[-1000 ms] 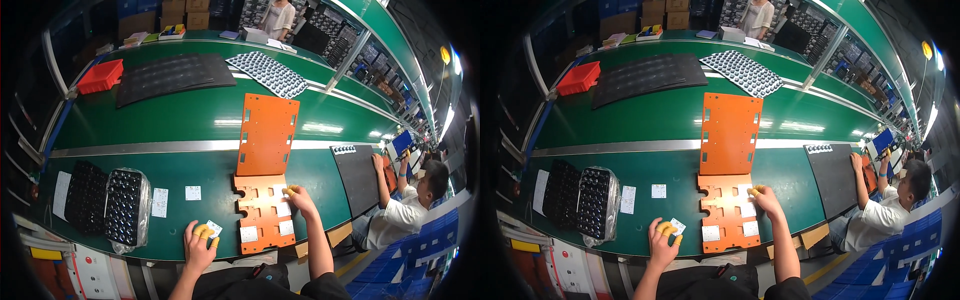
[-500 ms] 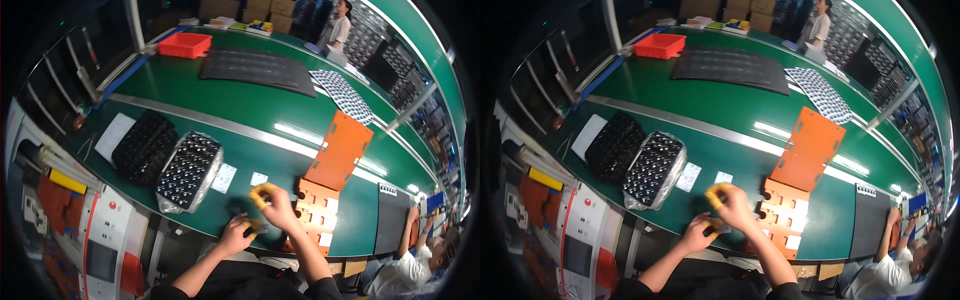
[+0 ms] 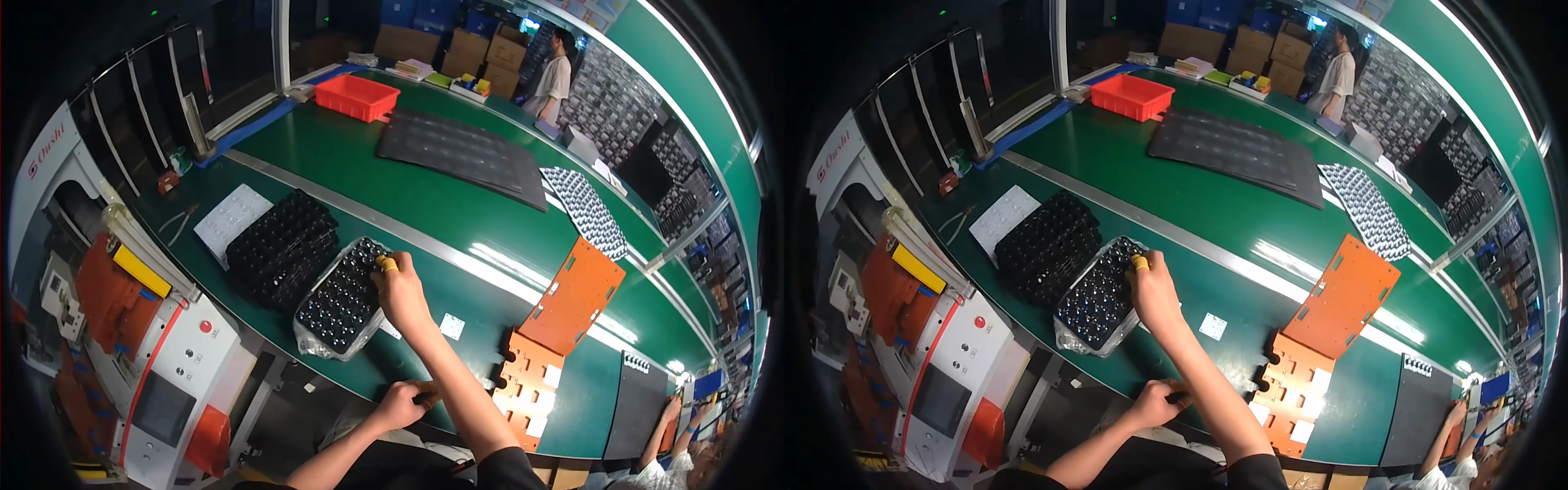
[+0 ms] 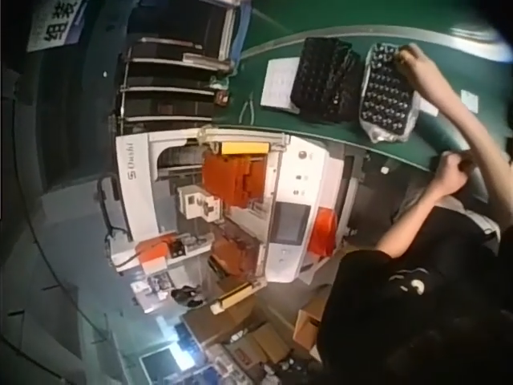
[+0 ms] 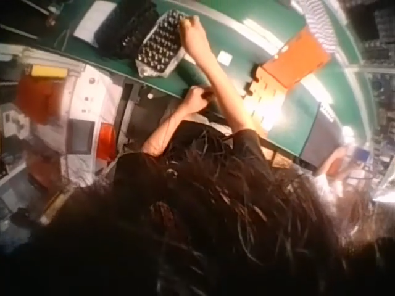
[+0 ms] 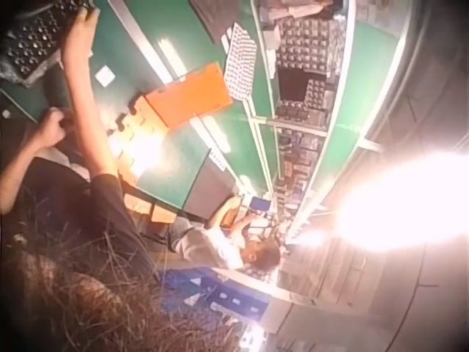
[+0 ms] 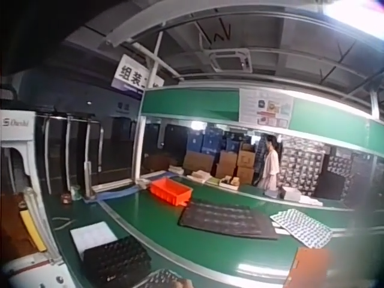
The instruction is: The recorder is placing small light components into an orange assembly jig on a factory production line.
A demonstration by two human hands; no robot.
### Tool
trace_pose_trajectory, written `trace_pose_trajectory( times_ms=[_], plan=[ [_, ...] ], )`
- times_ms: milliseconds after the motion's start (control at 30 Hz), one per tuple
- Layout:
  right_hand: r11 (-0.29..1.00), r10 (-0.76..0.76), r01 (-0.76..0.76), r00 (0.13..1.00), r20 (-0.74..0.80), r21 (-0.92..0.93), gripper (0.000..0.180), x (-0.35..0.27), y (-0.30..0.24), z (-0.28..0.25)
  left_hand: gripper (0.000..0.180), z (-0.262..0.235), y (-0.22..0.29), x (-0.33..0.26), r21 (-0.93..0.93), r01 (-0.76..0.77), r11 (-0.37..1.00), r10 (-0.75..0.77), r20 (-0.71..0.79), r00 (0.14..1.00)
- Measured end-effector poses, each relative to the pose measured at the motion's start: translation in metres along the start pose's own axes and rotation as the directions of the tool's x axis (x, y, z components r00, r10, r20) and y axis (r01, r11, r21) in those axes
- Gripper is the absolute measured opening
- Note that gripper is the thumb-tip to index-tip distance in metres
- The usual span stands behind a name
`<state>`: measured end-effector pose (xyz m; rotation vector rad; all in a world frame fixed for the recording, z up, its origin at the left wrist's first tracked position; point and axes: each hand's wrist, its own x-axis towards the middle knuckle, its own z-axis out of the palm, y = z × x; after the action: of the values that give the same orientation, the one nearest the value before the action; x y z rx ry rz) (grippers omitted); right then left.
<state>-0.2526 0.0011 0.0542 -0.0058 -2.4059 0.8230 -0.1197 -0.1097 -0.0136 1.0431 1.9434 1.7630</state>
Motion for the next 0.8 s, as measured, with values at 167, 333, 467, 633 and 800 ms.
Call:
trace_pose_trajectory(
  times_ms=[167,333,467,633,800],
  plan=[
    [0.999,0.022,-0.021,0.999,0.028,-0.03,0.021,-0.005,-0.008,-0.003,0.018,-0.001,0.006,-0.007,0.029,0.056,0.998,-0.056,-0.008,0.998],
    [0.96,0.138,-0.137,0.99,0.015,0.245,0.025,-0.04,-0.037,-0.032,0.018,-0.001,0.002,-0.012,0.042,0.094,0.995,-0.093,-0.022,0.995],
    [0.896,0.239,-0.264,0.964,0.113,0.358,0.031,-0.099,-0.052,-0.104,0.019,0.005,-0.032,-0.017,0.347,0.079,0.935,-0.069,-0.041,0.997],
    [0.69,0.496,-0.422,0.868,0.041,0.588,0.028,-0.191,-0.031,-0.149,0.024,0.02,0.014,-0.002,-0.466,0.317,0.826,-0.421,-0.136,0.897],
    [0.672,0.566,-0.443,0.824,-0.026,0.594,0.028,-0.238,-0.025,-0.159,0.027,0.037,0.034,-0.014,-0.577,0.303,0.759,-0.359,0.017,0.933]
  ],
)
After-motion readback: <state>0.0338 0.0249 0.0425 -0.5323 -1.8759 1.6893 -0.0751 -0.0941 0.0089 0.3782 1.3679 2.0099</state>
